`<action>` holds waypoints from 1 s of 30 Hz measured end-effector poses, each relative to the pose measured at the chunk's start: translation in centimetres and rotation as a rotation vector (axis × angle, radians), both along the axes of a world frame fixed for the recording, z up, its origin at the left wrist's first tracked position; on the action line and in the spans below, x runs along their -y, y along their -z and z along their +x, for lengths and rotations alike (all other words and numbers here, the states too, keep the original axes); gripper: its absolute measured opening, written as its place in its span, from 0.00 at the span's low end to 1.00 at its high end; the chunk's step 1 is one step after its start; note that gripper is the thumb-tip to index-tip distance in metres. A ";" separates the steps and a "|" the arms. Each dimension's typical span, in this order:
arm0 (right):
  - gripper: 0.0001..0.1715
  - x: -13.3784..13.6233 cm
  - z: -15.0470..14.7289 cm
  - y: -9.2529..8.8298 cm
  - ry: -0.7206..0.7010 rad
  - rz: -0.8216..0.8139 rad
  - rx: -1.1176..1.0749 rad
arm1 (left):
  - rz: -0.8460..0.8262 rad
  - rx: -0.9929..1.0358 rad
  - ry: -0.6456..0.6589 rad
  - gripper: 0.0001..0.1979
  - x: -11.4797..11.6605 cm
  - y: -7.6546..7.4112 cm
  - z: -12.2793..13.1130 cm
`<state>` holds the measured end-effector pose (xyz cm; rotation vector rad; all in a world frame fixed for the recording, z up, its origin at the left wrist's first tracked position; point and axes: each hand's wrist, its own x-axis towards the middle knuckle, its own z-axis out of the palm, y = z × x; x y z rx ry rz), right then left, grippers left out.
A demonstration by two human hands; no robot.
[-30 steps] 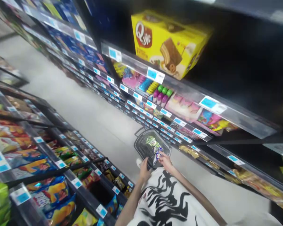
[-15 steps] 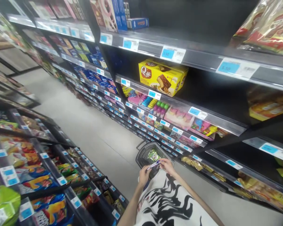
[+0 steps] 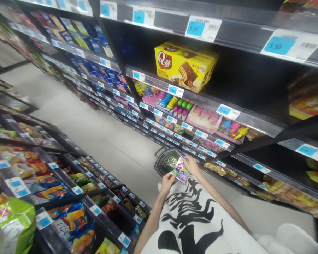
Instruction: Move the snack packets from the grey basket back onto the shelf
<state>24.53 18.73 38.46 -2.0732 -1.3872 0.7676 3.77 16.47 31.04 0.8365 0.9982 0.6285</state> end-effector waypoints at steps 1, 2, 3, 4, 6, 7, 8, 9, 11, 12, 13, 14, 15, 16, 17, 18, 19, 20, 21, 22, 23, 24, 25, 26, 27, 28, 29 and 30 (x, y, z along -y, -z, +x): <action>0.21 -0.2 -0.1 -0.3 0.024 0.018 0.017 | -0.011 0.023 0.001 0.28 -0.2 -0.6 0.1; 0.20 -0.4 -0.3 -0.7 0.043 0.042 0.039 | -0.023 0.048 0.005 0.27 -0.5 -1.2 0.1; 0.20 -0.5 -0.6 -1.0 0.059 0.062 0.064 | -0.037 0.073 0.010 0.27 -0.9 -1.9 0.2; 0.20 -0.7 -0.9 -1.4 0.072 0.078 0.093 | -0.052 0.091 0.011 0.27 -1.2 -2.6 0.2; 0.19 -0.8 -1.4 -2.1 0.085 0.104 0.151 | -0.069 0.090 0.003 0.25 -2.0 -4.0 0.3; 0.19 -0.9 -1.7 -2.4 0.085 0.118 0.172 | -0.067 0.072 0.001 0.25 -2.3 -4.6 0.3; 0.19 -0.9 -1.9 -2.6 0.069 0.135 0.184 | -0.061 0.052 0.004 0.24 -2.6 -5.1 0.2; 0.19 -0.9 -2.0 -2.9 0.040 0.158 0.185 | -0.051 0.036 0.017 0.24 -2.9 -5.6 0.1; 0.21 -0.8 -1.9 -3.3 -0.028 0.203 0.162 | -0.021 0.028 0.051 0.23 -3.2 -6.5 -0.4; 0.21 -0.7 -1.7 -3.4 -0.048 0.215 0.141 | -0.003 0.035 0.062 0.23 -3.3 -6.9 -0.8; 0.22 -0.6 -1.5 -3.6 -0.051 0.221 0.117 | 0.016 0.041 0.065 0.23 -3.3 -7.2 -1.1; 0.23 -0.4 -1.2 -3.7 -0.036 0.221 0.093 | 0.035 0.045 0.063 0.23 -3.4 -7.5 -1.5; 0.24 -0.2 -0.9 -3.7 -0.004 0.214 0.070 | 0.048 0.045 0.060 0.24 -3.3 -7.8 -1.7; 0.24 0.0 -0.6 -3.7 0.033 0.205 0.048 | 0.054 0.042 0.058 0.24 -3.3 -8.1 -1.8; 0.24 0.2 -0.4 -3.7 0.069 0.197 0.028 | 0.050 0.038 0.063 0.25 -3.2 -8.2 -1.8; 0.23 0.4 -0.1 -3.6 0.100 0.189 0.007 | 0.039 0.035 0.070 0.26 -3.2 -8.3 -1.6; 0.23 0.5 0.1 -3.6 0.127 0.181 -0.018 | 0.024 0.036 0.080 0.27 -3.1 -8.4 -1.3; 0.22 0.5 0.3 -3.5 0.151 0.175 -0.048 | 0.008 0.038 0.089 0.28 -3.1 -8.4 -1.0; 0.21 0.5 0.6 -3.5 0.171 0.172 -0.082 | -0.006 0.042 0.099 0.28 -3.0 -8.4 -0.7; 0.20 0.4 0.8 -3.4 0.188 0.173 -0.121 | -0.016 0.047 0.112 0.29 -3.0 -8.4 -0.4; 0.20 0.3 1.1 -3.4 0.203 0.176 -0.165 | -0.020 0.050 0.127 0.29 -3.0 -8.4 -0.1; 0.20 0.1 1.4 -3.5 0.216 0.181 -0.211 | -0.020 0.052 0.141 0.29 -3.0 -8.5 0.1; 0.21 -0.1 1.6 -3.6 0.227 0.187 -0.257 | -0.017 0.056 0.154 0.29 -3.0 -8.7 0.2; 0.21 -0.3 1.9 -3.7 0.231 0.190 -0.304 | -0.017 0.066 0.166 0.29 -3.0 -8.9 0.4; 0.22 -0.5 2.1 -3.9 0.232 0.194 -0.348 | -0.019 0.080 0.177 0.28 -2.9 -9.1 0.5; 0.23 -0.7 2.2 -4.2 0.233 0.197 -0.391 | -0.029 0.097 0.184 0.29 -2.9 -9.4 0.6; 0.24 -0.9 2.2 -4.5 0.235 0.198 -0.436 | -0.047 0.113 0.193 0.30 -2.9 -9.7 0.6; 0.24 -1.1 2.2 -4.8 0.240 0.198 -0.483 | -0.067 0.125 0.205 0.32 -2.9 -10.0 0.7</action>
